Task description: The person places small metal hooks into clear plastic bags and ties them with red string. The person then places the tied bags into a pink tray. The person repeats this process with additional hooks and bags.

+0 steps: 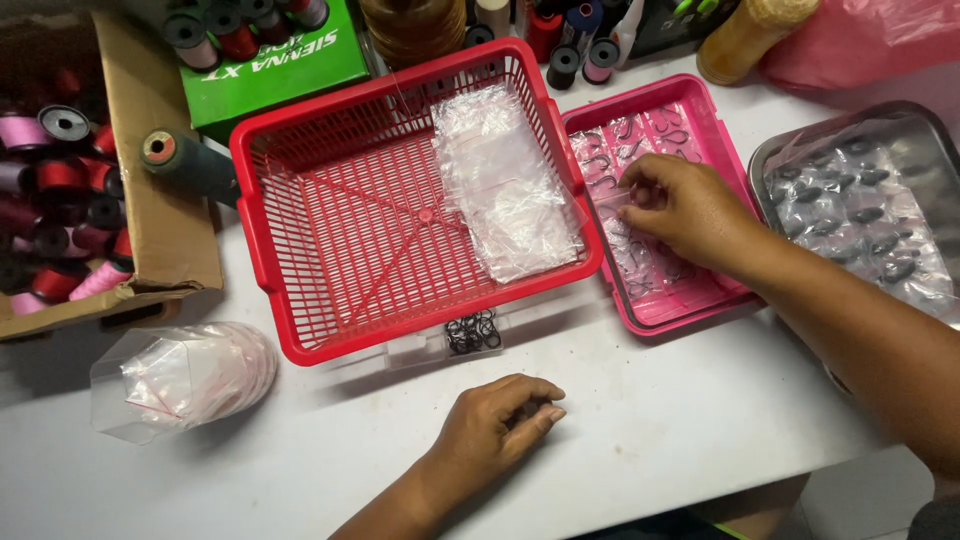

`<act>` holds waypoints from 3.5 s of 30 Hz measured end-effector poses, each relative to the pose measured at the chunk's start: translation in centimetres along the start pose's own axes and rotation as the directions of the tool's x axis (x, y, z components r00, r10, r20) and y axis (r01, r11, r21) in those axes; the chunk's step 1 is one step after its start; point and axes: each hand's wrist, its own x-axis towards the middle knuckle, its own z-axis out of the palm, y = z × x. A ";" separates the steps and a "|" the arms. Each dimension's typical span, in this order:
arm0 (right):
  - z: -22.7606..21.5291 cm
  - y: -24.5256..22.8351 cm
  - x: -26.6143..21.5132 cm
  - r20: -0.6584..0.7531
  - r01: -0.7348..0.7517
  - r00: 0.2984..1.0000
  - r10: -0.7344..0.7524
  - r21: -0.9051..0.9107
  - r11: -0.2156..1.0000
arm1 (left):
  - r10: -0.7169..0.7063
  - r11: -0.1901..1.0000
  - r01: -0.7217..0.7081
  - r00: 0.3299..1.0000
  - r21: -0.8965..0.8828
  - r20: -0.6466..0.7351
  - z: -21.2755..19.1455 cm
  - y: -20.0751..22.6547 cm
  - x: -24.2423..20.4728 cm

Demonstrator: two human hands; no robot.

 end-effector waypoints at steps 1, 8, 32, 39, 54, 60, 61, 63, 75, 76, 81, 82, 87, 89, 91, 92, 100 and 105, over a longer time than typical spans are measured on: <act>-0.1 -0.6 -0.2 0.001 -0.054 0.999 0.054 0.018 0.998 | -0.003 1.000 0.003 1.000 0.005 -0.001 0.0 0.0 0.0; -2.5 -3.5 -2.5 -0.141 0.045 0.989 -0.053 -0.060 0.997 | 0.054 0.999 -0.054 0.998 0.002 -0.026 0.1 0.0 -0.2; 11.1 -6.0 -16.9 -0.531 0.457 0.769 -0.355 0.069 0.887 | 0.104 0.991 -0.118 0.973 -0.057 -0.206 0.1 0.8 -1.1; 11.4 -7.3 -17.4 -0.493 0.509 0.701 -0.516 -0.160 0.845 | 0.251 0.966 -0.254 0.906 0.037 -0.341 -4.2 5.1 -3.4; 12.0 -6.6 -17.1 -0.407 0.554 0.661 -0.630 -0.301 0.776 | -0.222 0.322 0.666 0.744 0.673 -0.631 -21.3 6.6 -8.9; 11.6 -7.0 -17.2 -0.408 0.526 0.705 -0.580 -0.248 0.814 | -0.393 0.131 0.638 0.736 0.759 -0.551 -22.1 4.5 -7.0; 11.6 -6.9 -17.0 -0.409 0.529 0.704 -0.581 -0.243 0.813 | -0.391 0.118 0.645 0.729 0.755 -0.562 -22.0 4.7 -6.7; 11.7 -6.8 -17.1 -0.402 0.534 0.709 -0.579 -0.230 0.813 | -0.400 0.100 0.655 0.715 0.749 -0.573 -21.9 4.7 -6.9; 11.3 -7.1 -17.0 -0.386 0.518 0.747 -0.541 -0.171 0.838 | -0.329 0.068 0.673 0.712 0.737 -0.620 -21.9 4.9 -7.2; 11.5 -6.9 -17.0 -0.393 0.517 0.746 -0.538 -0.169 0.839 | -0.296 0.083 0.675 0.719 0.733 -0.629 -21.9 5.0 -7.3; 11.6 -6.3 -16.9 -0.408 0.515 0.744 -0.529 -0.155 0.843 | -0.290 0.156 0.729 0.679 0.667 -0.674 -22.1 7.2 -7.9; 11.6 -6.3 -16.8 -0.419 0.521 0.736 -0.531 -0.149 0.840 | -0.226 0.199 0.714 0.700 0.671 -0.678 -22.2 7.4 -8.3; 10.9 -7.0 -16.3 -0.446 0.521 0.735 -0.510 -0.110 0.847 | -0.173 0.475 0.666 0.712 0.575 -0.681 -20.8 10.2 -8.2; 10.3 -8.2 -15.7 -0.525 0.519 0.730 -0.438 0.009 0.855 | 0.088 0.908 0.199 0.770 0.368 -0.632 -19.3 9.6 -7.3; 9.4 -11.1 -14.9 -0.503 0.509 0.781 -0.370 0.170 0.844 | 0.075 0.985 0.053 0.729 0.165 -0.681 -17.0 7.8 -5.1; 9.0 -12.6 -14.5 -0.465 0.483 0.831 -0.306 0.329 0.812 | 0.040 0.994 -0.103 0.689 -0.043 -0.723 -15.8 6.9 -4.1; 10.5 -14.9 -8.5 -0.204 0.236 0.959 -0.194 0.959 0.157 | -0.156 0.837 -0.258 0.734 -0.483 -0.661 -6.4 3.9 0.3; 8.6 -14.8 -8.4 -0.249 0.278 0.959 -0.138 0.923 0.266 | -0.071 0.874 -0.215 0.830 -0.436 -0.553 -6.2 4.3 0.4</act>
